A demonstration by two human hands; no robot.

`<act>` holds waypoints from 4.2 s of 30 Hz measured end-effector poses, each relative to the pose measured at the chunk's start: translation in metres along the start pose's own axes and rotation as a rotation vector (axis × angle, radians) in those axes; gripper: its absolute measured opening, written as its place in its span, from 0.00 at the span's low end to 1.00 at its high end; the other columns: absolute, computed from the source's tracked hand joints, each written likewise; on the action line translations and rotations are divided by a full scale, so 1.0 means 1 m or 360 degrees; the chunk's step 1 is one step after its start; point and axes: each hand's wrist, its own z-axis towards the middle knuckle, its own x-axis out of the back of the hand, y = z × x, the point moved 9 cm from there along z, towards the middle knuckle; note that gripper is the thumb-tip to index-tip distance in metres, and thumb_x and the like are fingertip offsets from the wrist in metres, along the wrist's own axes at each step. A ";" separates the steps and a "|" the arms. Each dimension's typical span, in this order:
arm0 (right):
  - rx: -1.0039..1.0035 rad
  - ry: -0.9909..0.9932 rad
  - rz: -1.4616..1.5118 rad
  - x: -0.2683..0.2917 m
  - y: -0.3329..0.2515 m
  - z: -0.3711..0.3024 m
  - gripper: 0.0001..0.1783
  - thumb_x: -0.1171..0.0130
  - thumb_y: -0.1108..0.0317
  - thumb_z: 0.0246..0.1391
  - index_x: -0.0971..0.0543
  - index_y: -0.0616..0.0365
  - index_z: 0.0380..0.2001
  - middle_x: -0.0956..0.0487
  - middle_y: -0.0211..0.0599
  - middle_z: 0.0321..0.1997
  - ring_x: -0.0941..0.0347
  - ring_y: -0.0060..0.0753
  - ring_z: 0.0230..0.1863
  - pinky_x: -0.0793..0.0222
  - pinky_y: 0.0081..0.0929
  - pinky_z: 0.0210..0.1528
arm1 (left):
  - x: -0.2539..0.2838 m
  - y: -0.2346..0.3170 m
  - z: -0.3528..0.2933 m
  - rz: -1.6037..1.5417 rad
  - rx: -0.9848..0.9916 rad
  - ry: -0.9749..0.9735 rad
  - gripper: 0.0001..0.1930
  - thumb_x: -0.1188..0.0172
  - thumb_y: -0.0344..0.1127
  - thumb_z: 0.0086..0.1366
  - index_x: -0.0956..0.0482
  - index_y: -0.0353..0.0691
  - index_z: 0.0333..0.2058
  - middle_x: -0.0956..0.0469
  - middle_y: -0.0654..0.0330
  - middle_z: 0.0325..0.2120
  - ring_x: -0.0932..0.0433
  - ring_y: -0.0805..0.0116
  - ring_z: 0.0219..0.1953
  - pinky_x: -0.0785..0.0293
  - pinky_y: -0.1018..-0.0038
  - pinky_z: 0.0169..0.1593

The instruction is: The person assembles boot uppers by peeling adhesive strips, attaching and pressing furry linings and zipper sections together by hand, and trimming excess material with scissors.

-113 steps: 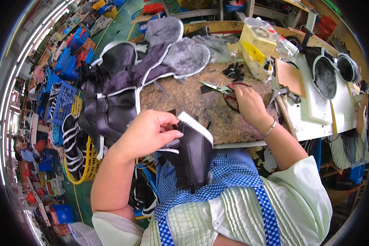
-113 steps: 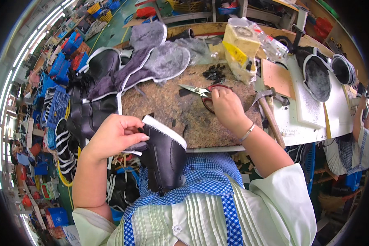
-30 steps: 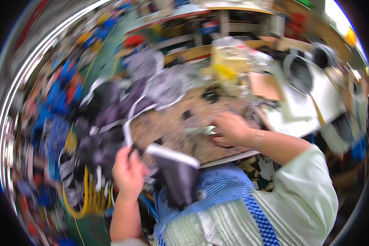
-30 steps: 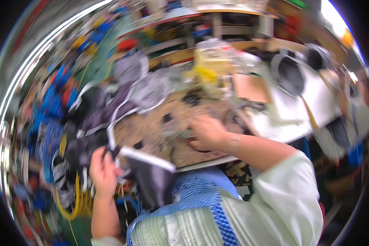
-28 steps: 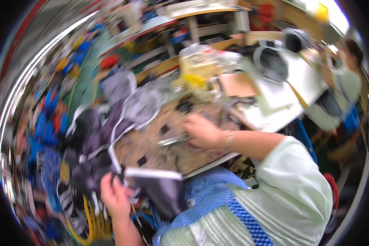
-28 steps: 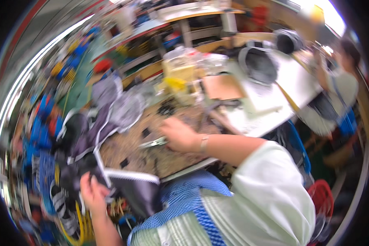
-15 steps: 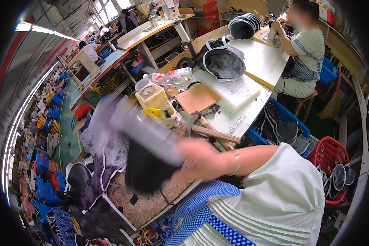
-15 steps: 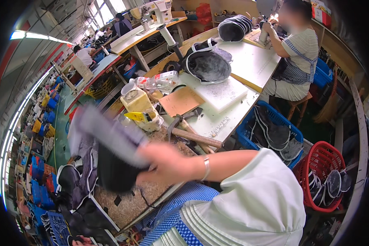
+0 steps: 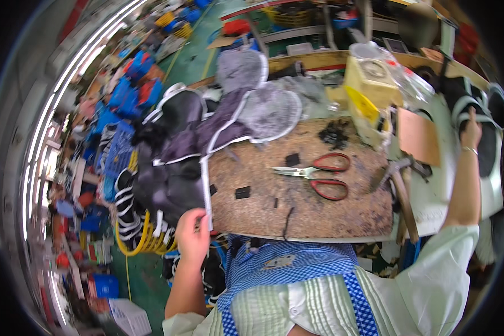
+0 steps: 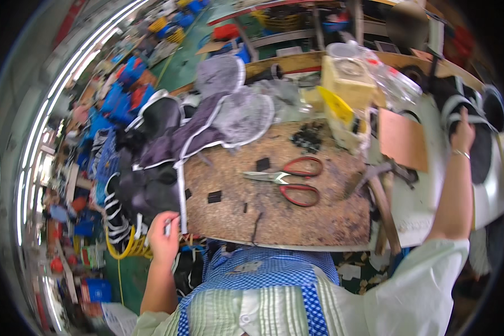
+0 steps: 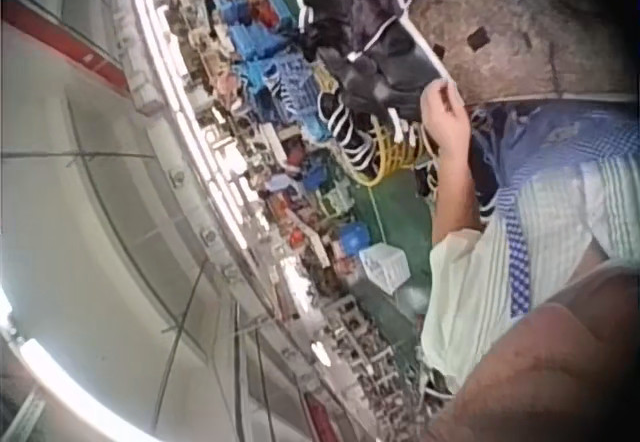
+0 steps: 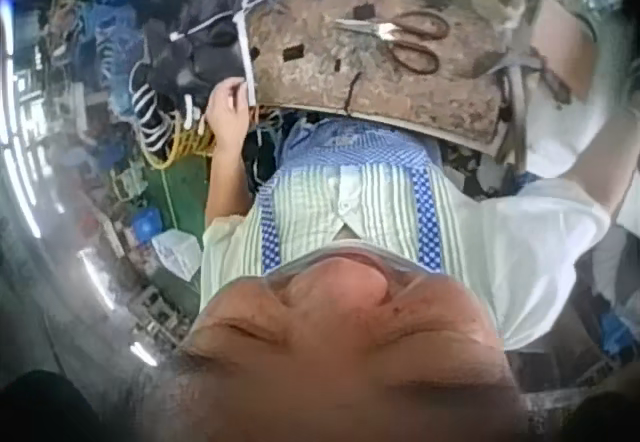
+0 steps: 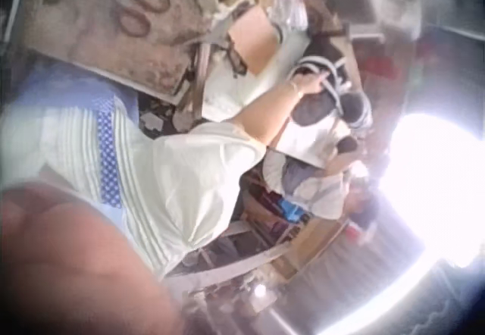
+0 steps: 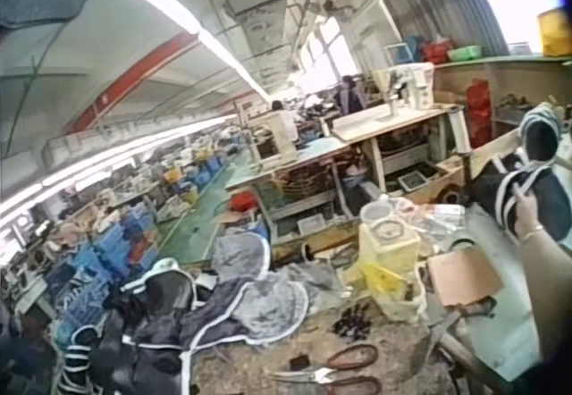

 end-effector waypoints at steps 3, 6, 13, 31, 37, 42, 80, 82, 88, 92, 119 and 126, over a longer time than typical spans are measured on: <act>0.0347 0.0441 -0.1333 0.019 -0.025 0.021 0.36 0.36 0.49 0.54 0.27 0.75 0.51 0.23 0.44 0.52 0.25 0.33 0.51 0.32 0.27 0.54 | -0.016 0.050 0.045 0.0030 -0.0420 0.0088 0.08 0.35 0.25 0.54 0.23 0.37 0.33 0.21 0.54 0.31 0.22 0.53 0.33 0.26 0.67 0.38; 0.0464 0.0025 -0.1248 0.009 -0.022 0.007 0.39 0.33 0.45 0.49 0.25 0.74 0.48 0.22 0.43 0.51 0.26 0.34 0.51 0.34 0.27 0.55 | -0.041 0.086 0.105 -0.0127 -0.0703 0.0322 0.09 0.37 0.27 0.56 0.25 0.36 0.36 0.22 0.52 0.35 0.23 0.51 0.38 0.26 0.65 0.43; 0.0738 -0.0149 -0.2204 -0.005 -0.107 -0.133 0.23 0.32 0.47 0.48 0.20 0.58 0.28 0.26 0.28 0.22 0.33 0.23 0.24 0.36 0.25 0.31 | -0.176 -0.038 0.222 0.0936 0.0169 -0.0717 0.30 0.36 0.55 0.54 0.24 0.41 0.50 0.25 0.48 0.48 0.25 0.50 0.51 0.28 0.57 0.51; 0.1558 -0.1955 -0.2327 -0.285 0.058 -0.438 0.08 0.47 0.68 0.50 0.21 0.54 0.32 0.22 0.40 0.40 0.25 0.40 0.44 0.29 0.36 0.45 | 0.010 0.073 0.000 0.0445 -0.1382 -0.0142 0.15 0.47 0.31 0.54 0.20 0.36 0.41 0.21 0.59 0.42 0.25 0.61 0.48 0.34 0.65 0.45; 0.1841 -0.2273 -0.2503 -0.306 0.108 -0.451 0.07 0.47 0.68 0.49 0.20 0.52 0.25 0.21 0.37 0.33 0.26 0.37 0.43 0.31 0.34 0.43 | -0.036 0.016 -0.035 0.0445 -0.0786 -0.0323 0.20 0.48 0.27 0.55 0.23 0.39 0.48 0.28 0.52 0.53 0.31 0.54 0.56 0.38 0.55 0.58; 0.1937 -0.2225 -0.2326 -0.318 0.096 -0.447 0.08 0.49 0.68 0.49 0.20 0.54 0.26 0.21 0.38 0.35 0.24 0.40 0.41 0.32 0.38 0.46 | 0.003 -0.019 -0.059 0.0128 -0.0326 0.0216 0.21 0.48 0.24 0.51 0.23 0.38 0.46 0.30 0.49 0.54 0.31 0.48 0.55 0.39 0.54 0.59; -0.1187 -0.2278 0.0004 -0.211 0.062 -0.634 0.05 0.42 0.80 0.56 0.22 0.66 0.37 0.24 0.39 0.47 0.24 0.27 0.43 0.27 0.25 0.49 | -0.063 -0.093 -0.081 -0.2012 0.1467 0.0530 0.06 0.36 0.32 0.62 0.26 0.43 0.35 0.23 0.67 0.30 0.27 0.82 0.31 0.42 0.86 0.26; -0.1015 -0.2338 -0.0055 -0.215 0.057 -0.636 0.05 0.42 0.80 0.57 0.22 0.64 0.37 0.23 0.36 0.44 0.24 0.23 0.42 0.27 0.21 0.48 | -0.052 -0.094 -0.073 -0.2060 0.1551 0.0752 0.12 0.37 0.31 0.62 0.26 0.43 0.42 0.24 0.69 0.30 0.28 0.83 0.30 0.43 0.86 0.25; -0.0860 -0.2483 -0.0088 -0.225 0.056 -0.636 0.06 0.42 0.81 0.55 0.22 0.64 0.36 0.23 0.32 0.40 0.24 0.22 0.42 0.27 0.21 0.45 | 0.014 0.015 0.003 -0.1257 0.0079 0.0432 0.14 0.42 0.21 0.60 0.23 0.35 0.45 0.21 0.59 0.36 0.22 0.73 0.34 0.29 0.82 0.31; -0.0990 -0.2415 -0.0277 -0.215 0.062 -0.631 0.07 0.42 0.80 0.54 0.22 0.64 0.37 0.21 0.28 0.38 0.27 0.18 0.40 0.29 0.19 0.44 | -0.023 0.119 -0.019 -0.0324 -0.0944 -0.0214 0.12 0.41 0.20 0.56 0.20 0.33 0.41 0.24 0.46 0.46 0.21 0.51 0.47 0.21 0.67 0.43; 0.0696 -0.2196 -0.0535 -0.248 -0.030 -0.637 0.08 0.36 0.78 0.43 0.21 0.66 0.31 0.23 0.45 0.35 0.24 0.47 0.32 0.26 0.34 0.36 | -0.046 0.054 -0.058 -0.1894 0.0819 -0.0517 0.07 0.43 0.31 0.67 0.24 0.34 0.38 0.19 0.57 0.31 0.23 0.77 0.28 0.33 0.84 0.29; 0.0496 -0.2151 -0.0440 -0.256 -0.029 -0.637 0.09 0.35 0.78 0.44 0.20 0.64 0.33 0.24 0.41 0.36 0.24 0.37 0.32 0.27 0.28 0.34 | -0.072 0.059 -0.042 -0.2149 0.0867 -0.0329 0.03 0.39 0.28 0.64 0.21 0.35 0.36 0.17 0.57 0.32 0.19 0.74 0.33 0.29 0.83 0.33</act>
